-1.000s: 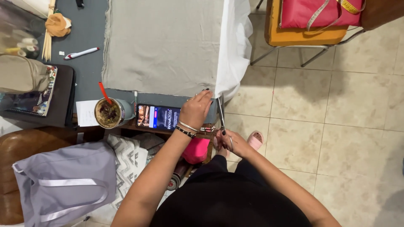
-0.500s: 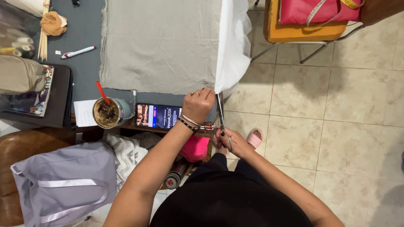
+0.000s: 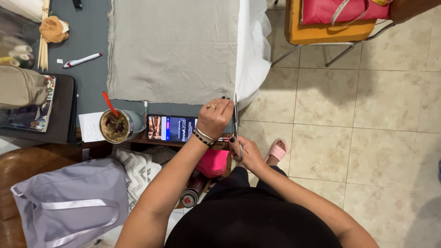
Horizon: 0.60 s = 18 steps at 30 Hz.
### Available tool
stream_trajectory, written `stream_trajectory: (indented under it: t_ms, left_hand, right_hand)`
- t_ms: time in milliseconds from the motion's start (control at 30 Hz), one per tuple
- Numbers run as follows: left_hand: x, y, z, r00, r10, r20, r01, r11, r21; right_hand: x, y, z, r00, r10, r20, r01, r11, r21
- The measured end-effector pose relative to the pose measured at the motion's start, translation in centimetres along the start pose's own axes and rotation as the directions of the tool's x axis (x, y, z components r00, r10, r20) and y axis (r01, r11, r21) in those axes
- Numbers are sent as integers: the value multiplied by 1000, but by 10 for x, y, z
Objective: Aligning a white fabric pattern over grey fabric and cutting it with scissors on a work table.
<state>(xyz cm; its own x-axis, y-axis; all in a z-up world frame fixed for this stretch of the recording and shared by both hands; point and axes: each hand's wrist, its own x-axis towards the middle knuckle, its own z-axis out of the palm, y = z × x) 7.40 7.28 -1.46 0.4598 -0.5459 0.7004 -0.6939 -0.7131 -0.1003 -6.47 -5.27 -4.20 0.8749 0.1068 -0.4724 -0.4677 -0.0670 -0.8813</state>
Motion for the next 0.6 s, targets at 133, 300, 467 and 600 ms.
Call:
stream_trajectory:
  t_ms: [133, 300, 467, 600]
  left_hand:
    - [5, 0, -2, 1000, 4, -4, -4, 1000, -12]
    - [5, 2, -4, 1000, -2, 14, 2, 1000, 3]
    - [2, 3, -3, 999, 3, 50, -4, 1000, 24]
    - [2, 2, -5, 997, 12, 73, -12, 1000, 3]
  right_hand:
    - [-2, -3, 2, 999, 7, -36, -7, 1000, -14]
    - [-5, -12, 5, 997, 39, -63, -39, 999, 5]
    - [-9, -19, 7, 996, 54, -67, -54, 999, -4]
    - [-12, -24, 6, 996, 61, -58, -61, 998, 15]
